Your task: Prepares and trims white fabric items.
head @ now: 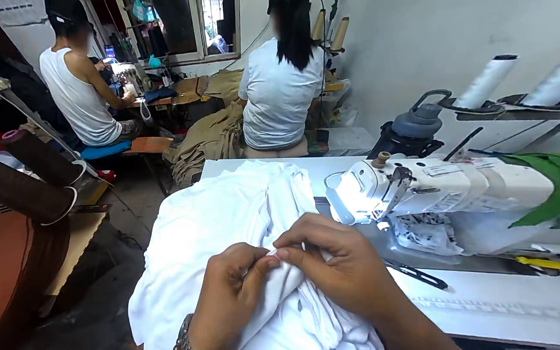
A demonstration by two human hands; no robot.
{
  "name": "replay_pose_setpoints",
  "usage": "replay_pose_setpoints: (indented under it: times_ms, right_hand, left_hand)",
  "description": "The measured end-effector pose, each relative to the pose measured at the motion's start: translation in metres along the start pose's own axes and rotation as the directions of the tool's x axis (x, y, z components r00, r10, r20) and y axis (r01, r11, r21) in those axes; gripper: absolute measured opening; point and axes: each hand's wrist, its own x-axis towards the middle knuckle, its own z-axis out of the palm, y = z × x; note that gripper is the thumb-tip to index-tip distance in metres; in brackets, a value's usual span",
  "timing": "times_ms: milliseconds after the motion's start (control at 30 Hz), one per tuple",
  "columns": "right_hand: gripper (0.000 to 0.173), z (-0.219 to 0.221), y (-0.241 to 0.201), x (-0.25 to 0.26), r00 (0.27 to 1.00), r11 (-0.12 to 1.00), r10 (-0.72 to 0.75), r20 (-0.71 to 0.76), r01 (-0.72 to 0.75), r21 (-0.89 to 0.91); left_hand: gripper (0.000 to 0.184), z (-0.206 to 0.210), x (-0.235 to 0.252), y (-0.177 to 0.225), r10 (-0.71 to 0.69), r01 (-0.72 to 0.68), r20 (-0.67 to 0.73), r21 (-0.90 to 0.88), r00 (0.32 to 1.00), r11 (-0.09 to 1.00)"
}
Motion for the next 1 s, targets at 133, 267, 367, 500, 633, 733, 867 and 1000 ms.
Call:
replay_pose_setpoints:
  times_ms: [133,267,367,500,633,733,867,1000]
  right_hand:
    - [0.026,-0.004,0.005,-0.008,0.969,0.958,0.243,0.046,-0.247,0.144]
    - [0.007,-0.004,0.007,-0.013,0.904,0.872,0.391,0.172,-0.423,0.246]
    - [0.005,-0.001,0.006,-0.015,0.930,0.895,0.348,0.118,-0.367,0.253]
    - [0.008,0.003,0.005,-0.020,0.977,0.960,0.205,0.059,-0.212,0.184]
    - [0.005,0.001,0.003,-0.019,0.953,0.939,0.293,0.082,-0.303,0.164]
    - [0.009,-0.012,0.007,-0.007,0.878,0.870,0.429,0.212,-0.465,0.166]
    - [0.024,-0.022,0.004,0.005,0.787,0.738,0.512,0.343,-0.608,0.294]
    - [0.022,-0.018,-0.001,0.005,0.861,0.814,0.425,0.281,-0.499,0.297]
  left_hand:
    - [0.024,0.010,-0.006,-0.007,0.031,-0.033,-0.047,-0.044,0.998,0.998]
    - [0.025,0.016,-0.012,-0.008,0.003,-0.006,-0.072,-0.038,0.997,0.999]
    - [0.024,0.018,-0.013,-0.007,-0.022,0.018,-0.066,-0.069,0.998,0.997]
    - [0.018,0.021,-0.013,-0.006,-0.067,0.048,-0.101,-0.175,0.993,0.983]
    - [0.015,0.022,-0.013,-0.006,-0.097,0.084,-0.067,-0.174,0.993,0.981]
    - [0.014,0.021,-0.014,-0.004,-0.141,0.132,-0.036,-0.188,0.989,0.973]
    - [0.013,0.023,-0.015,-0.007,-0.178,0.158,-0.068,-0.234,0.982,0.959]
    - [0.011,0.022,-0.016,-0.008,-0.209,0.178,-0.079,-0.289,0.975,0.940]
